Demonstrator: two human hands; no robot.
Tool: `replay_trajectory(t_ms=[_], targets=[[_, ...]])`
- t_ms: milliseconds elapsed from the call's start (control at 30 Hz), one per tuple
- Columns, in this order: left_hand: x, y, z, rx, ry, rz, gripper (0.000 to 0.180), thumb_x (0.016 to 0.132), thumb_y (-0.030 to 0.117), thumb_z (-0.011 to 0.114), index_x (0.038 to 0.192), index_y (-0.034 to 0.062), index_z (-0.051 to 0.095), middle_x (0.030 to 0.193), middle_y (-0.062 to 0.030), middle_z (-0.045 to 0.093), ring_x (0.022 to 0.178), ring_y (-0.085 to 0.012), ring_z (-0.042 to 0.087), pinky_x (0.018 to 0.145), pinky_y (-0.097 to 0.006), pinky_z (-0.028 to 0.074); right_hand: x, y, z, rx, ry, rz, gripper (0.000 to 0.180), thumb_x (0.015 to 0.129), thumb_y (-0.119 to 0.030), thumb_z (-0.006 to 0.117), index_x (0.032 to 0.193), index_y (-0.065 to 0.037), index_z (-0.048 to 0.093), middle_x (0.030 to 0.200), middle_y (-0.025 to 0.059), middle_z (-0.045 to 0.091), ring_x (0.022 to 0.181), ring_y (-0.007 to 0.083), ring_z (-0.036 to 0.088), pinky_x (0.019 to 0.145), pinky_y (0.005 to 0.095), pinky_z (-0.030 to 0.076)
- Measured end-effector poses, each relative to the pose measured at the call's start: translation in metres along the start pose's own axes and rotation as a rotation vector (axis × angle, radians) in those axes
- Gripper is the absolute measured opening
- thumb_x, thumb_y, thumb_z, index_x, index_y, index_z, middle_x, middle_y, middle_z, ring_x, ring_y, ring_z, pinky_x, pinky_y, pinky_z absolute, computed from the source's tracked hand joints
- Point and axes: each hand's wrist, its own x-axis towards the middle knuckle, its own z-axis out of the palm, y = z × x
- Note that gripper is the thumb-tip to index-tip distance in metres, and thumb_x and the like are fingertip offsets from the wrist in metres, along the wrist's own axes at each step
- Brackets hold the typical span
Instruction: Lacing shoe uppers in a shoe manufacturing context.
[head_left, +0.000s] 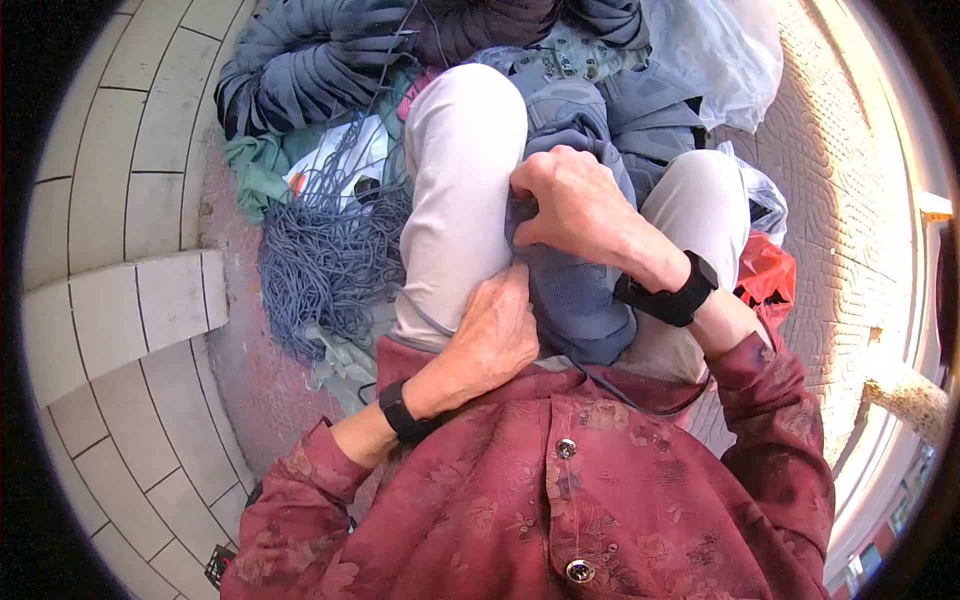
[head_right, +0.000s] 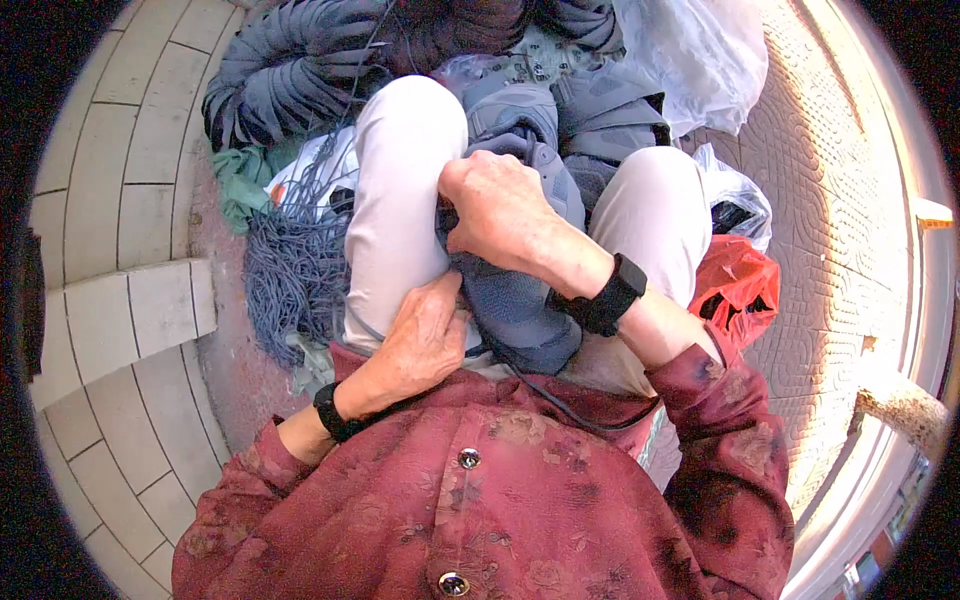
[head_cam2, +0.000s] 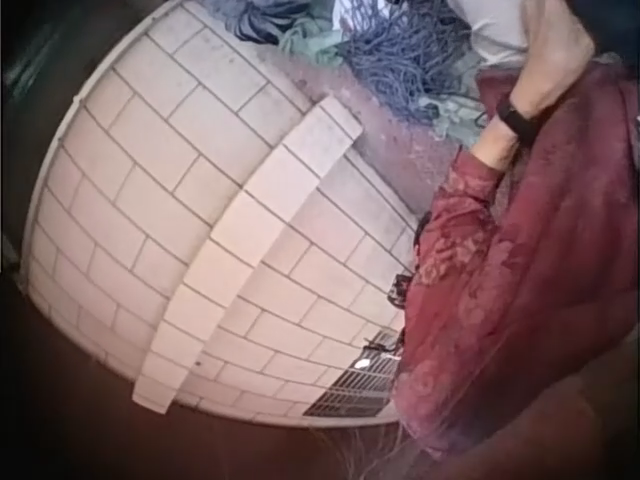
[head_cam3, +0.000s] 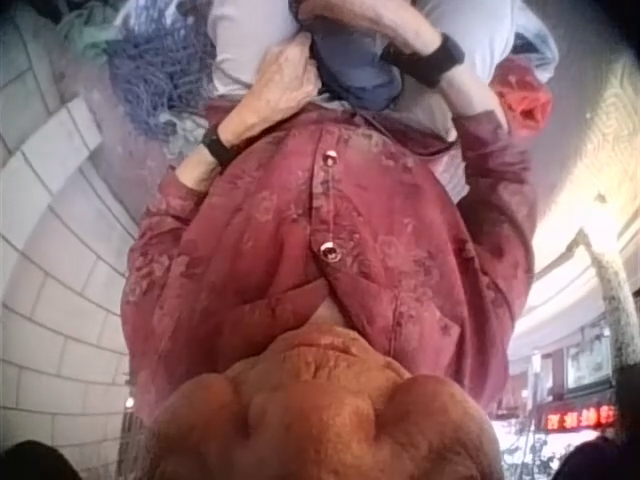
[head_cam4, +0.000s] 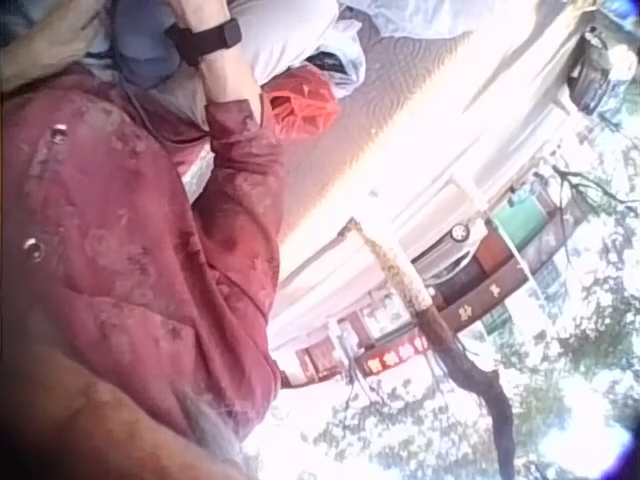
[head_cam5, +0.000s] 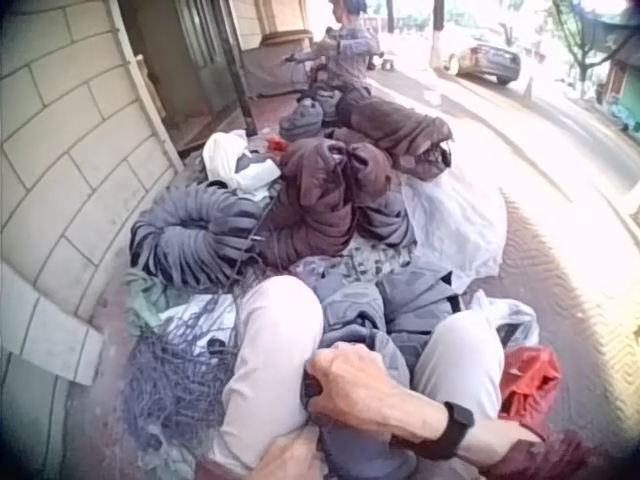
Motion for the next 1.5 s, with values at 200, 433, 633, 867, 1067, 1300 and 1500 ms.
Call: replay_trajectory(t_ms=[200, 433, 633, 867, 1067, 1300, 1500], targets=[[0.0, 0.02, -0.018, 0.023, 0.029, 0.118, 0.04, 0.088, 0.002, 0.056, 0.123, -0.0144, 0.046, 0.098, -0.0303, 0.058, 0.092, -0.0464, 0.058, 0.082, -0.048, 0.046, -0.018, 0.028, -0.016, 0.222, 0.314, -0.305, 0.033, 0.068, -0.016, 0.084, 0.097, -0.003, 0.072, 0.095, 0.0152, 0.069, 0.082, 0.0318, 0.067, 0.072, 0.0411, 0.054], [0.037, 0.042, -0.061, 0.256, 0.184, 0.193, 0.028, 0.089, 0.007, 0.062, 0.116, 0.0024, 0.066, 0.085, -0.0185, 0.069, 0.073, -0.0415, 0.066, 0.067, -0.048, 0.052, -0.063, 0.061, -0.064, 0.484, 0.478, 0.201, 0.02, 0.086, -0.011, 0.072, 0.105, -0.005, 0.072, 0.102, 0.0031, 0.065, 0.076, 0.0091, 0.057, 0.063, 0.0239, 0.045], [0.107, 0.028, -0.064, 0.414, 0.143, 0.452, 0.035, 0.091, 0.013, 0.062, 0.123, 0.0006, 0.062, 0.105, -0.0176, 0.066, 0.1, -0.0343, 0.06, 0.091, -0.043, 0.046, -0.067, 0.055, -0.06, 0.232, 0.282, -0.044, 0.043, 0.082, 0.0, 0.064, 0.124, -0.005, 0.06, 0.122, 0.0134, 0.061, 0.104, 0.0327, 0.064, 0.085, 0.0379, 0.052], [0.126, 0.019, -0.069, 0.295, -0.072, 0.446, 0.043, 0.09, 0.015, 0.061, 0.131, 0.0016, 0.058, 0.108, -0.0195, 0.065, 0.102, -0.035, 0.06, 0.094, -0.042, 0.046, -0.07, 0.059, -0.063, 0.264, 0.267, -0.027, 0.043, 0.079, 0.002, 0.064, 0.121, -0.005, 0.059, 0.12, 0.0135, 0.062, 0.105, 0.0341, 0.064, 0.086, 0.0388, 0.051], [0.144, 0.018, -0.071, 0.128, -0.19, 0.354, 0.052, 0.083, 0.02, 0.067, 0.13, -0.0005, 0.058, 0.114, -0.0218, 0.065, 0.103, -0.0342, 0.064, 0.095, -0.041, 0.05, -0.072, 0.056, -0.065, 0.274, 0.255, 0.055, 0.047, 0.079, 0.004, 0.066, 0.124, -0.009, 0.061, 0.111, 0.0114, 0.063, 0.089, 0.0282, 0.064, 0.074, 0.034, 0.051], [0.173, 0.024, -0.084, 0.094, -0.367, 0.295, 0.054, 0.079, 0.026, 0.073, 0.121, -0.0033, 0.057, 0.108, -0.0205, 0.064, 0.101, -0.0297, 0.065, 0.093, -0.039, 0.051, -0.082, 0.06, -0.062, 0.598, 0.259, 0.309, 0.029, 0.094, -0.017, 0.067, 0.12, -0.006, 0.062, 0.088, 0.0032, 0.058, 0.076, 0.0106, 0.054, 0.068, 0.0256, 0.046], [0.196, 0.012, -0.094, 0.062, -0.42, 0.454, 0.056, 0.08, 0.032, 0.079, 0.118, -0.004, 0.058, 0.105, -0.0167, 0.066, 0.097, -0.0259, 0.066, 0.09, -0.037, 0.052, -0.09, 0.057, -0.057, 0.706, 0.337, 0.337, 0.015, 0.098, -0.008, 0.059, 0.111, -0.003, 0.064, 0.083, -0.0013, 0.055, 0.075, 0.0079, 0.05, 0.066, 0.0224, 0.041]])
